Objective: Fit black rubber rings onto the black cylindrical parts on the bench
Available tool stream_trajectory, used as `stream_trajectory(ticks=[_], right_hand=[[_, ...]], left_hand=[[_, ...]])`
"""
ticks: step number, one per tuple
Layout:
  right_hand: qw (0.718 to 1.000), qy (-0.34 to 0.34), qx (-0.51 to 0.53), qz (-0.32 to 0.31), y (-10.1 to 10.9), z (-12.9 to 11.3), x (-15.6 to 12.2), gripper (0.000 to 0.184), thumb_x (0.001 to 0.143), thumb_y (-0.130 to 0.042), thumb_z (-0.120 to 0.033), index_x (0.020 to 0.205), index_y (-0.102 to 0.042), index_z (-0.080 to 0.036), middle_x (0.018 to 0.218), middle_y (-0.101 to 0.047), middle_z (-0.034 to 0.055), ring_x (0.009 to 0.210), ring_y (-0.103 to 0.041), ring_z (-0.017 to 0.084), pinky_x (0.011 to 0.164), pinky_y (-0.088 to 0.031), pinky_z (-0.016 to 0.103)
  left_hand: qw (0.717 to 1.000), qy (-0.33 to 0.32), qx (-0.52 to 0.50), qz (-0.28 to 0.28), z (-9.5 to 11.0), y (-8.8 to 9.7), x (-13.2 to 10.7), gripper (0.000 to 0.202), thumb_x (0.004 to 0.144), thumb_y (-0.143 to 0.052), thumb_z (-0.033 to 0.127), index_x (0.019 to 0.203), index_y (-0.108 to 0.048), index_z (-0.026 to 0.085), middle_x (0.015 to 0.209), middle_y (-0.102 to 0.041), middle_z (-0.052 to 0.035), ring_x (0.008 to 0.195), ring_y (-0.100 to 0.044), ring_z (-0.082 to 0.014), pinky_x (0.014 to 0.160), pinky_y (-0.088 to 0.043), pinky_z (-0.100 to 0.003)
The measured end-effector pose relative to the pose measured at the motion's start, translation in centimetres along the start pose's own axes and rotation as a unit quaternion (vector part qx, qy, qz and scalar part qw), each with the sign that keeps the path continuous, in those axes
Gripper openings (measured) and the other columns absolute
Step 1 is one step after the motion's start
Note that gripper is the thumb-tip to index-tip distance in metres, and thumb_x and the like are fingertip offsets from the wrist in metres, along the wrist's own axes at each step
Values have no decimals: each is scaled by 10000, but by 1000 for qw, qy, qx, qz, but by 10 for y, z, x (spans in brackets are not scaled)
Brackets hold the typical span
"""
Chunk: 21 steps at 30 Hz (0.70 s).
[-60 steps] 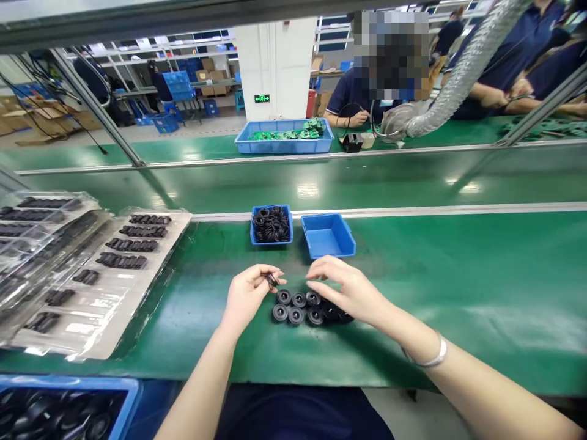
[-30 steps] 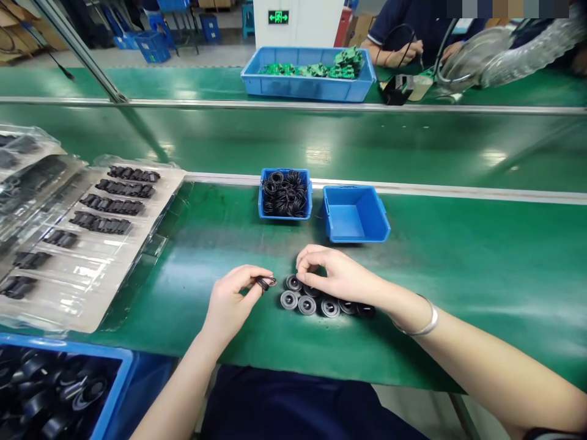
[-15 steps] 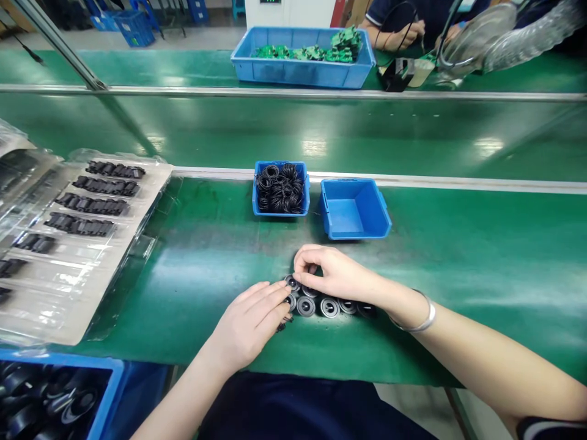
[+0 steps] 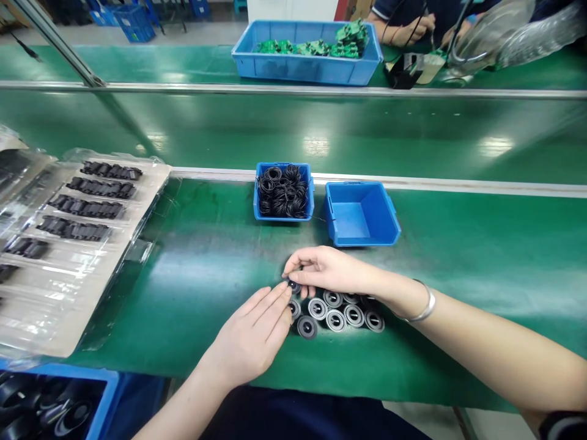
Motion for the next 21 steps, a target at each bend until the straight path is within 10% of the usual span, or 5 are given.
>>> stream_trajectory(ticks=[12, 21], right_hand=[[986, -60, 145, -49, 1, 9, 16, 251, 843, -741, -315, 968, -686, -103, 757, -695, 28, 598, -687, 108, 539, -552, 193], [972, -50, 213, -85, 8, 11, -1, 383, 884, -729, -317, 1185, -668, -88, 818, -727, 48, 758, -695, 124, 769, -549, 261]], left_hand=[[1000, 18, 7, -14, 1, 0, 6, 291, 959, -415, 92, 1063, -687, 73, 1284, -667, -214, 1247, -613, -334, 920, -525, -421], [999, 32, 18, 11, 6, -4, 2, 271, 951, -442, 86, 1083, -678, 66, 1281, -667, -215, 1236, -623, -332, 891, -467, -394]])
Point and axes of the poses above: each hand's wrist, its own x-axis towards the middle knuckle, its own y-axis out of the back of the hand, z = x × y, the point moved 3 cm from there along x, towards the middle knuckle
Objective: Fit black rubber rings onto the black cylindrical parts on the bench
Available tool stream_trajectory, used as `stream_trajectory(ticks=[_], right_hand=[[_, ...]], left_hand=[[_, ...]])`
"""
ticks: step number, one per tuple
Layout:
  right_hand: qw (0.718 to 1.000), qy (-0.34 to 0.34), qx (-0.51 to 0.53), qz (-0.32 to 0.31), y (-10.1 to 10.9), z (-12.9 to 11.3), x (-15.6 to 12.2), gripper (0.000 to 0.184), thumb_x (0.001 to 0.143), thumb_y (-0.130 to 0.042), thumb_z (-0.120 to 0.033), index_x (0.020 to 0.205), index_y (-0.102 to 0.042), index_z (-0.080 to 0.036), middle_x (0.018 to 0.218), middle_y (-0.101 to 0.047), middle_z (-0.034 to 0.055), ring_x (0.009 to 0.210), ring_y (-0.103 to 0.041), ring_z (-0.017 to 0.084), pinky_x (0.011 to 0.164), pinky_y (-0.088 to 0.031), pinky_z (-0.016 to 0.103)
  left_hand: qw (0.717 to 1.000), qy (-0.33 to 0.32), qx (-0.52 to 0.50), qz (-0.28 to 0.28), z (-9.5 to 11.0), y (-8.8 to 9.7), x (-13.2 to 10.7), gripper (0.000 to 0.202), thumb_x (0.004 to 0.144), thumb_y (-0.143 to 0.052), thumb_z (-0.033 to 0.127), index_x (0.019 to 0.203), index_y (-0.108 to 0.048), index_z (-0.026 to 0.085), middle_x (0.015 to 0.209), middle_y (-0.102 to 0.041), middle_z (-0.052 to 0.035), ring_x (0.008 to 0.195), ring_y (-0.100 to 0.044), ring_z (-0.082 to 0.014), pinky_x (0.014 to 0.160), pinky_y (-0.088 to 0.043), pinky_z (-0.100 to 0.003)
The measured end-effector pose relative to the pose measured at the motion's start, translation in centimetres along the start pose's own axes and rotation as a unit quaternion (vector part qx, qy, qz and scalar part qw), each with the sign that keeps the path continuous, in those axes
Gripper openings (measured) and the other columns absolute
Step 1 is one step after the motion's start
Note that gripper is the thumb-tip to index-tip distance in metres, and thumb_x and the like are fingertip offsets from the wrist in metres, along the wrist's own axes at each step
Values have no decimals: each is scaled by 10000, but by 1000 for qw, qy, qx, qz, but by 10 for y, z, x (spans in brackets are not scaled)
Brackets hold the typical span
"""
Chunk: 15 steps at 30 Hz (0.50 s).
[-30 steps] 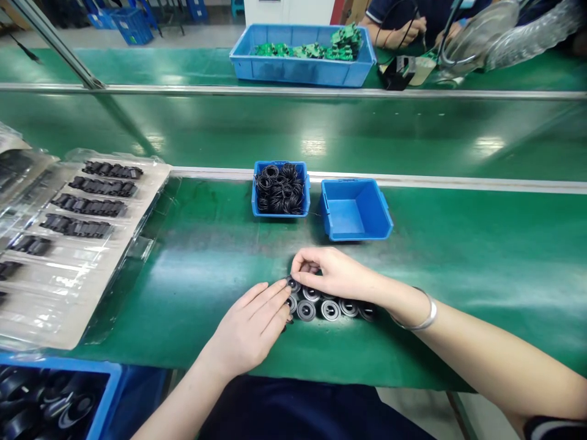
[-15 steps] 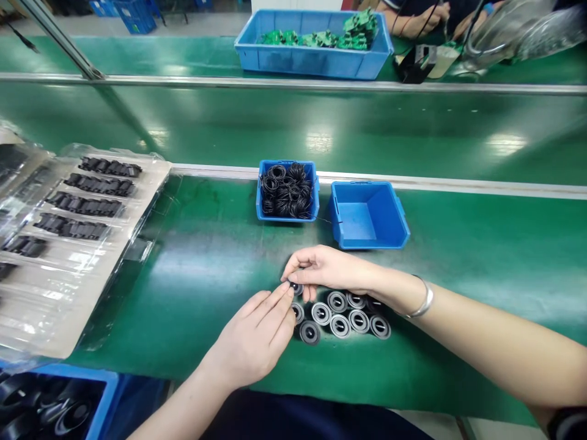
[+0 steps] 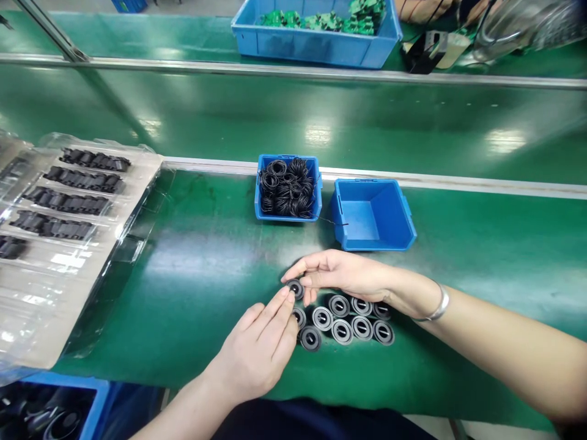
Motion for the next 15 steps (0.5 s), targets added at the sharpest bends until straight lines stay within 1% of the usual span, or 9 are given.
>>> stream_trajectory(ticks=[5, 9, 11, 15], right_hand=[[1000, 0, -3, -15, 1, -1, -3, 424, 873, -745, -329, 1219, -661, -100, 884, -734, 58, 813, -691, 135, 836, -536, 293], [1000, -3, -14, -20, 2, -2, -1, 403, 890, -728, -333, 1213, -664, -100, 857, -730, 52, 812, -694, 134, 834, -544, 291], [1000, -2, -18, -23, 3, 0, 1, 395, 908, -710, -353, 1210, -666, -102, 836, -723, 48, 789, -693, 128, 799, -553, 275], [999, 0, -27, -29, 4, 3, 7, 381, 932, -676, -387, 1193, -667, -109, 797, -695, 35, 708, -676, 111, 628, -537, 205]], left_hand=[[1000, -7, -8, 23, -4, 4, 2, 250, 951, -451, 95, 1056, -678, 76, 1249, -685, -211, 1236, -627, -307, 883, -461, -367], [999, -8, -33, 16, -5, 4, 2, 265, 943, -422, 80, 1032, -672, 81, 1259, -680, -217, 1310, -559, -345, 965, -427, -436], [999, -5, -37, 11, -5, 2, 1, 260, 946, -427, 86, 1030, -672, 88, 1274, -675, -209, 1326, -542, -347, 978, -411, -449], [999, 0, -37, 4, -3, -2, 2, 284, 971, -416, 122, 1056, -686, 91, 1320, -655, -182, 1304, -563, -309, 912, -402, -393]])
Point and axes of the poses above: each hand's wrist, its own x-axis towards the middle knuckle, its own y-axis out of the back of the hand, z = x × y, the point moved 3 cm from there along x, towards the middle knuckle
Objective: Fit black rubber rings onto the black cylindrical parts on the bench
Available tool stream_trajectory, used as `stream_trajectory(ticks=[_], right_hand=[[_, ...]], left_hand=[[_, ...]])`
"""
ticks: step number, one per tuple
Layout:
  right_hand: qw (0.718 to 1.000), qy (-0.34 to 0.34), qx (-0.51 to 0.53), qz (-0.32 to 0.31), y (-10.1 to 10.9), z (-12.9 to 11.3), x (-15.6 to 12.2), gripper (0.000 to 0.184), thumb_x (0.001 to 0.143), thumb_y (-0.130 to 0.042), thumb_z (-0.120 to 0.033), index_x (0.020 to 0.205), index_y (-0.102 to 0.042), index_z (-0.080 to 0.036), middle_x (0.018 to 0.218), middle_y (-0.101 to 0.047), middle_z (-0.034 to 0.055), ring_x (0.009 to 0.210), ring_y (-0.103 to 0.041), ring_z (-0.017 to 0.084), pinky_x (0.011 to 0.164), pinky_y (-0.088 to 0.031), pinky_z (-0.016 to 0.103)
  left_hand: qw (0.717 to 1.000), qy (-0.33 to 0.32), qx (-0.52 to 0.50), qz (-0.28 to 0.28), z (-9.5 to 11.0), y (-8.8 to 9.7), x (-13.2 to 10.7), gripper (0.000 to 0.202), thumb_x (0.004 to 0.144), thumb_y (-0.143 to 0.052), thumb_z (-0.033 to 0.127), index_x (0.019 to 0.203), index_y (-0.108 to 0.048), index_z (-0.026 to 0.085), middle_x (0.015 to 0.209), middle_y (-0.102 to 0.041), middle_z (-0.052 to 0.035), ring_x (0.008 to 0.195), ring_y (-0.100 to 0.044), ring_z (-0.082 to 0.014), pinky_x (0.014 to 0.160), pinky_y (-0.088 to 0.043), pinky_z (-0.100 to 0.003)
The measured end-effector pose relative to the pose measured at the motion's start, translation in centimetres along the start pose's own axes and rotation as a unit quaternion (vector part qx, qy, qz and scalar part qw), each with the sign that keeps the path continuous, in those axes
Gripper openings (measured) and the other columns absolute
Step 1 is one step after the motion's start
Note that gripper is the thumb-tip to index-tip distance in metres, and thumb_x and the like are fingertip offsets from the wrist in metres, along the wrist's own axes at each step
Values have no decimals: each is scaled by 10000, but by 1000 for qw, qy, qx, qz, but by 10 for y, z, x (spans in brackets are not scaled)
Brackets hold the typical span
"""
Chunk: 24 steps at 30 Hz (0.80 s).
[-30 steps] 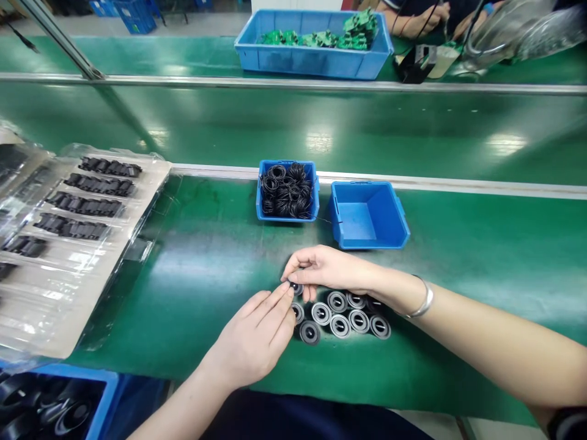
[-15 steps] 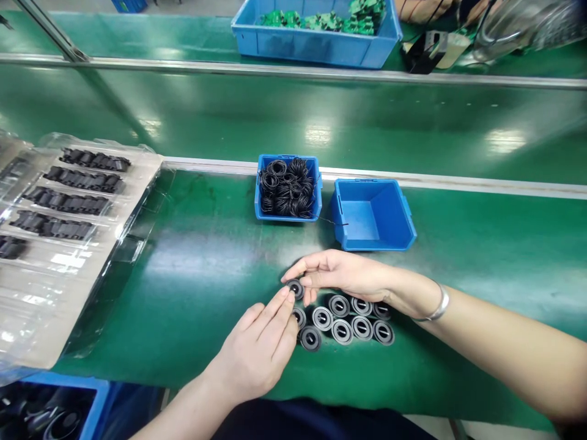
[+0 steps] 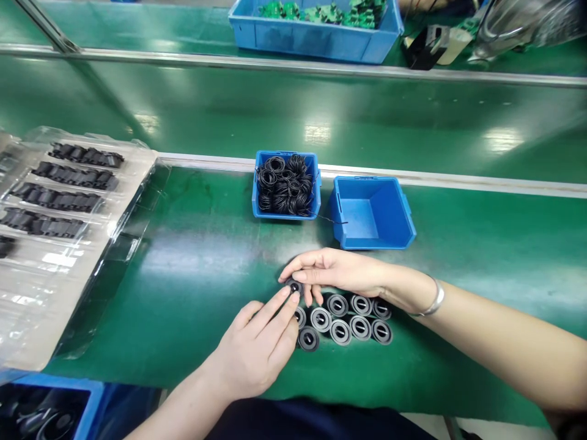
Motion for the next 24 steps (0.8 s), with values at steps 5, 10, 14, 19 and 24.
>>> stream_trajectory(ticks=[5, 10, 14, 19, 24], right_hand=[[1000, 1, 6, -19, -1, -1, 5, 366, 931, -672, -396, 1157, -664, -109, 806, -696, 38, 628, -661, 101, 535, -519, 186], [1000, 4, 3, 27, -4, 0, 7, 362, 905, -702, -408, 1070, -692, -86, 654, -657, 9, 546, -619, 87, 532, -510, 186], [998, 11, 5, 61, -4, 4, 7, 374, 897, -707, -422, 1049, -705, -81, 612, -645, 4, 516, -594, 76, 520, -497, 175], [999, 19, 16, 27, -2, 3, 4, 368, 913, -693, -401, 1107, -705, -88, 692, -676, 20, 562, -612, 74, 527, -502, 171], [998, 21, 6, 59, -3, 4, 5, 382, 887, -722, -403, 1084, -701, -76, 653, -666, 12, 543, -606, 80, 539, -515, 189]], left_hand=[[1000, 11, -2, -3, 2, -1, 1, 344, 992, -359, 129, 1082, -689, 91, 1365, -624, -176, 1301, -558, -271, 918, -380, -377], [999, 15, -29, -12, 0, -3, 1, 324, 980, -372, 121, 1074, -681, 95, 1367, -623, -178, 1326, -533, -295, 989, -357, -422], [999, 18, -27, -6, 0, -3, 1, 323, 980, -375, 132, 1084, -679, 103, 1377, -619, -165, 1315, -540, -264, 977, -366, -381], [999, 25, -28, -2, 2, -5, 3, 294, 968, -399, 141, 1056, -678, 109, 1404, -593, -172, 1298, -550, -262, 985, -378, -384], [999, 19, -37, 0, 0, -4, 2, 293, 963, -393, 123, 1074, -663, 94, 1408, -585, -188, 1317, -544, -266, 983, -414, -380]])
Point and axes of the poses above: each hand's wrist, its own x-axis towards the middle knuckle, its own y-axis out of the back of the hand, z = x × y, the point moved 3 cm from there along x, towards the middle knuckle
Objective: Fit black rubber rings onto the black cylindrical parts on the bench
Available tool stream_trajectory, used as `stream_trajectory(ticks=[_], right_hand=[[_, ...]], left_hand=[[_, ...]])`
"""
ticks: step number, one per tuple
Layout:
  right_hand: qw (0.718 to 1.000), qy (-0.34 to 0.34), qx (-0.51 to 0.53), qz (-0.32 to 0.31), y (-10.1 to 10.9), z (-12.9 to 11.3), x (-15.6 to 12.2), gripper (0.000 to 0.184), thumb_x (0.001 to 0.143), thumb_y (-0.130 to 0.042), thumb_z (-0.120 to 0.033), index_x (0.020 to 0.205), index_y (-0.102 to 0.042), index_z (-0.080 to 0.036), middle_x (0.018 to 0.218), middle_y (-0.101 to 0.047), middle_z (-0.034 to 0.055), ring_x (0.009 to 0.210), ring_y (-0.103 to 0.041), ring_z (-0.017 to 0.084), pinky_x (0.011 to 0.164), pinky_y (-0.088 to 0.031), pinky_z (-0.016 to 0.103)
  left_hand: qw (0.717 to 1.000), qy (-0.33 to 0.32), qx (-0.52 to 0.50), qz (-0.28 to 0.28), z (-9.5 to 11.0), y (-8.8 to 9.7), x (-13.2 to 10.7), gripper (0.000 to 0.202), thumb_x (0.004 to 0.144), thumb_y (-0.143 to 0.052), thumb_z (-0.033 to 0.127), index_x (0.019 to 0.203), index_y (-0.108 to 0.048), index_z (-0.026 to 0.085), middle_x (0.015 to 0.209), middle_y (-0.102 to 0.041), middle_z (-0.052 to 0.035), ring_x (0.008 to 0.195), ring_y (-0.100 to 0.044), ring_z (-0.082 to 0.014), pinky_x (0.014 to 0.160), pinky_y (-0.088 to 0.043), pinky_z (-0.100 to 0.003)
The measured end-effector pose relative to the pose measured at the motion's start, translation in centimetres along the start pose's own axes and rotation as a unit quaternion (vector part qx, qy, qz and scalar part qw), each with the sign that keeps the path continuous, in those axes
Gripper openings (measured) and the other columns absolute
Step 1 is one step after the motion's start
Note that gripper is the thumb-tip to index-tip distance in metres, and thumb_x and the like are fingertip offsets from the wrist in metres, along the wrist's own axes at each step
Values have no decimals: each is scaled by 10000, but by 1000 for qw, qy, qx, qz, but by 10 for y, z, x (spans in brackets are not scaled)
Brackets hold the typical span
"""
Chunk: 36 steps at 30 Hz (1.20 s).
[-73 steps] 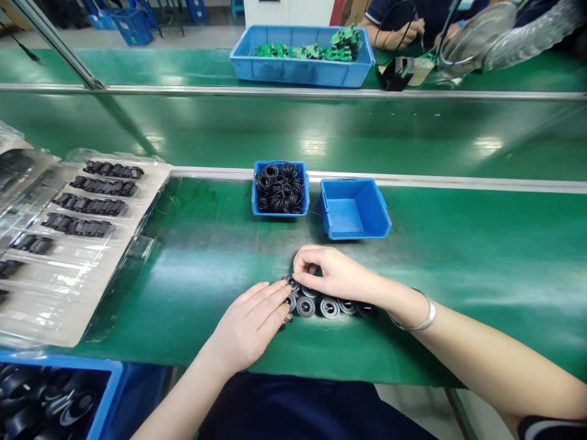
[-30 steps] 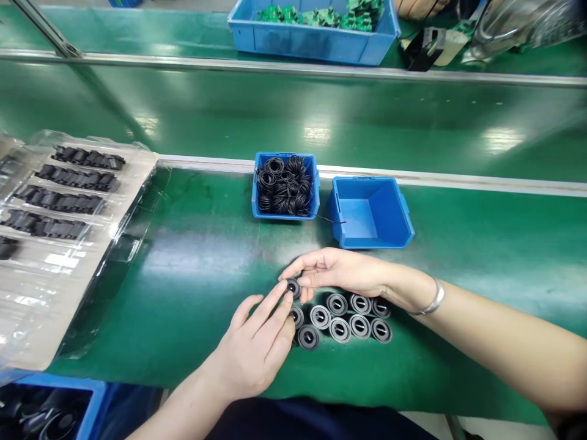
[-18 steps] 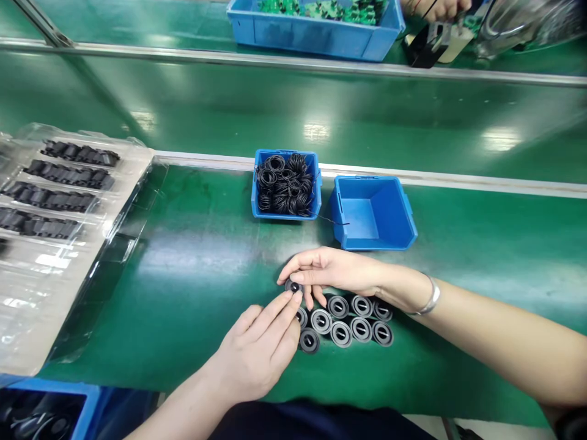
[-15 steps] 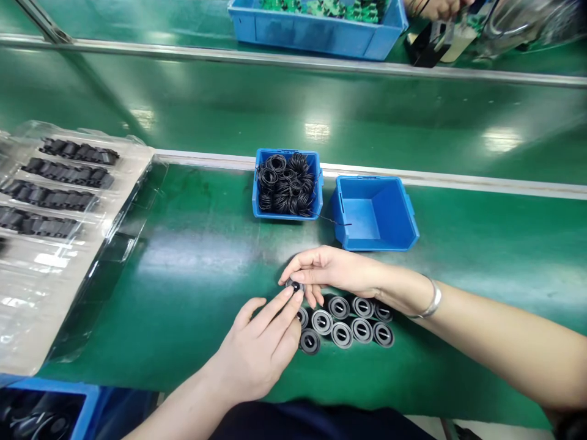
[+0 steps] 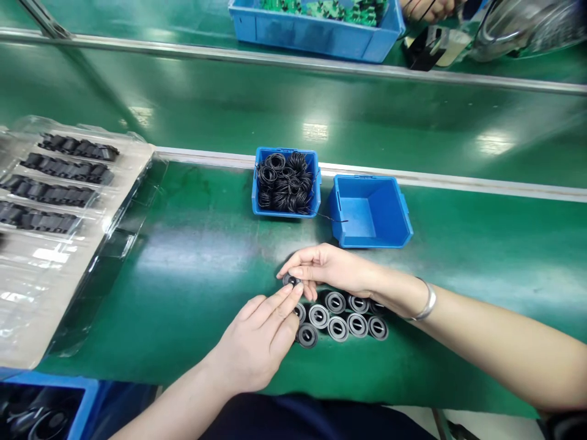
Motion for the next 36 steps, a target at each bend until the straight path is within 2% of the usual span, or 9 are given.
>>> stream_trajectory(ticks=[2, 6, 10, 17, 22, 24, 28, 33, 36], right_hand=[[1000, 1, -9, 4, -1, 1, 1, 398, 889, -715, -421, 1085, -699, -75, 633, -660, 9, 531, -603, 82, 534, -513, 191], [1000, -3, -11, -10, -1, -1, 1, 396, 891, -716, -409, 1105, -700, -77, 683, -684, 30, 568, -633, 97, 516, -510, 186], [999, -21, 22, -19, 1, -3, 1, 406, 929, -661, -430, 1126, -696, -77, 698, -686, 41, 599, -656, 108, 503, -508, 173], [1000, -24, -13, -1, -2, -5, 1, 353, 888, -723, -394, 1062, -706, -88, 615, -618, -16, 472, -520, 40, 436, -401, 133], [999, -35, 11, -4, 0, -2, 5, 350, 841, -771, -379, 1031, -708, -92, 632, -649, -3, 473, -557, 59, 466, -457, 163], [999, -38, 12, -14, 1, -1, 5, 371, 845, -766, -397, 1055, -706, -97, 659, -676, 13, 481, -579, 68, 474, -478, 172], [999, -35, 16, -23, 2, -3, 2, 422, 916, -667, -479, 1083, -704, -93, 642, -678, 25, 499, -602, 79, 494, -499, 179], [1000, -21, 9, -9, 0, -3, 1, 396, 869, -740, -434, 1067, -692, -94, 659, -664, 3, 498, -581, 64, 495, -489, 171], [1000, -18, 4, 3, -2, -1, 2, 399, 864, -741, -451, 1042, -689, -98, 641, -661, -2, 485, -577, 64, 491, -487, 172]], left_hand=[[1000, -2, -14, 14, -2, 1, -1, 286, 958, -391, 101, 1058, -658, 89, 1386, -603, -194, 1338, -530, -276, 1005, -411, -399], [999, 6, -23, 24, -2, 2, -1, 254, 957, -415, 103, 1009, -662, 129, 1341, -650, -147, 1371, -496, -293, 1079, -365, -468], [1000, 6, -3, 12, -1, 1, 0, 259, 965, -429, 131, 1040, -676, 133, 1379, -625, -129, 1371, -495, -272, 1017, -392, -404], [1000, -3, -15, -12, -1, -2, 2, 298, 972, -395, 126, 1073, -674, 101, 1412, -592, -153, 1374, -486, -277, 982, -382, -383], [999, 32, -32, 0, -3, 1, 2, 261, 955, -419, 108, 1006, -674, 131, 1437, -577, -121, 1401, -449, -304, 1075, -284, -468], [999, 24, -31, -9, -3, 0, 2, 268, 948, -413, 98, 1014, -671, 127, 1446, -567, -124, 1405, -438, -320, 1050, -301, -478], [1000, 11, -25, -9, -2, -1, 2, 283, 940, -404, 77, 1034, -669, 114, 1433, -580, -125, 1423, -412, -324, 950, -359, -425], [999, 20, -22, -32, -3, -2, 3, 283, 948, -410, 77, 1077, -659, 119, 1468, -548, -103, 1426, -412, -321, 919, -358, -410], [999, 5, -26, -25, -5, 0, 2, 276, 954, -408, 82, 1078, -653, 106, 1463, -550, -124, 1428, -409, -334, 919, -370, -412]])
Point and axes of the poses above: each hand's wrist, its own x-axis towards the middle knuckle, its own y-axis out of the back of the hand, z = x × y, the point moved 3 cm from there along x, towards the middle knuckle
